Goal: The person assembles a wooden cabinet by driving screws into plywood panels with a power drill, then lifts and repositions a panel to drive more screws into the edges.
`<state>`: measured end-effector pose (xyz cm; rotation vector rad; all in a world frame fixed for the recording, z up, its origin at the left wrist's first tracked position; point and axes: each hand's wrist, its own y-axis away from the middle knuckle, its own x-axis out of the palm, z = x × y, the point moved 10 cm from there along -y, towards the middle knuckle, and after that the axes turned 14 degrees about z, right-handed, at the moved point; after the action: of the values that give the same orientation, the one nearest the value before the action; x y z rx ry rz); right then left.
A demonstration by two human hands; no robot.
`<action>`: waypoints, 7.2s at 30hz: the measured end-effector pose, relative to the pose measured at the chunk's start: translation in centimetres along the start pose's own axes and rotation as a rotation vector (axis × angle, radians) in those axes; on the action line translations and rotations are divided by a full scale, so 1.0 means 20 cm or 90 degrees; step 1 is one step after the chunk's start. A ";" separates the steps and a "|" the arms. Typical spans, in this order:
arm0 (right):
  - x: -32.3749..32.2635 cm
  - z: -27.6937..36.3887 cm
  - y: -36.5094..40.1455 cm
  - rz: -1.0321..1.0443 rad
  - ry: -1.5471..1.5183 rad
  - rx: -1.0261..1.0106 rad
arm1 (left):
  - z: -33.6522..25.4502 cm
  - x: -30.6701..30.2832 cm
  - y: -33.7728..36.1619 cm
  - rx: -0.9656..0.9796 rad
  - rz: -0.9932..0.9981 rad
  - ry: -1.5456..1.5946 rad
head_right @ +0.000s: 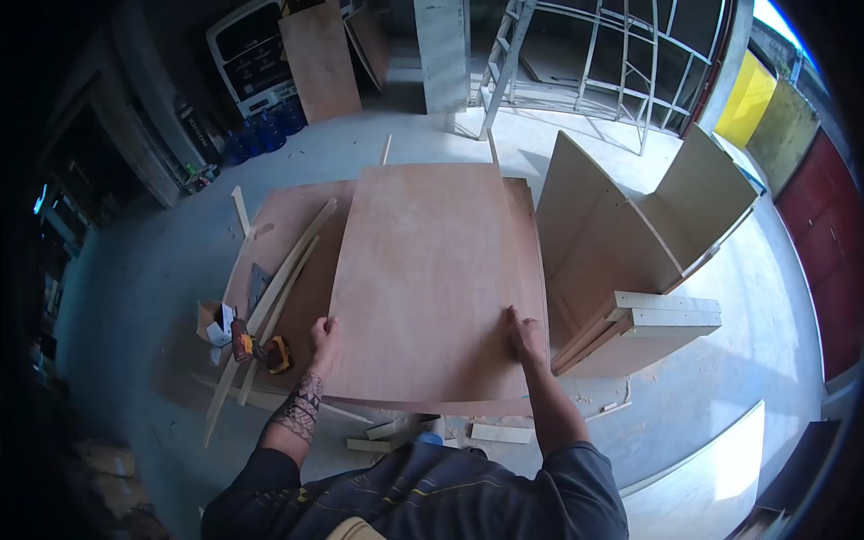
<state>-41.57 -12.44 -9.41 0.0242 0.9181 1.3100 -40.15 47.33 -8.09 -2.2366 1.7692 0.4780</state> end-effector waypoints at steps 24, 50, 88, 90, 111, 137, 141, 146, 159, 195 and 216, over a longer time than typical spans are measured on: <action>0.02 -0.58 0.41 0.128 0.143 -0.107 | 0.47 0.03 0.36 -0.255 0.299 -0.197; -0.07 -0.64 0.30 0.111 0.016 -0.107 | 0.61 0.27 0.50 -0.143 0.258 -0.116; -0.05 -0.86 0.29 0.170 -0.199 -0.087 | 0.39 0.36 0.55 -0.324 0.133 -0.021; -0.04 -0.86 0.29 0.176 -0.204 -0.100 | 0.31 0.32 0.57 -0.321 0.077 -0.025; -0.02 -0.74 0.39 0.167 -0.174 -0.055 | 0.51 0.28 0.58 -0.366 0.107 -0.119; -0.13 -0.64 0.41 0.009 0.058 -0.207 | 0.41 0.35 0.49 -0.200 0.241 -0.077; -0.10 -0.63 0.42 0.004 0.055 -0.217 | 0.48 0.33 0.45 -0.193 0.269 -0.134; -0.13 -0.55 0.51 0.003 0.027 -0.247 | 0.29 0.27 0.47 -0.214 0.213 -0.183; -0.11 -0.54 0.62 -0.034 -0.002 -0.269 | 0.38 0.31 0.51 -0.259 0.202 0.049; -0.05 -0.56 0.54 0.025 0.161 -0.329 | 0.22 0.19 0.71 -0.093 0.486 -0.397; -0.07 -0.56 0.50 0.052 0.206 -0.313 | -0.01 0.13 0.81 -0.026 0.338 -0.298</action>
<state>-56.14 -15.74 -11.13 -0.5498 0.8459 1.6158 -55.27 41.22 -8.87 -1.4747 2.0625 1.0470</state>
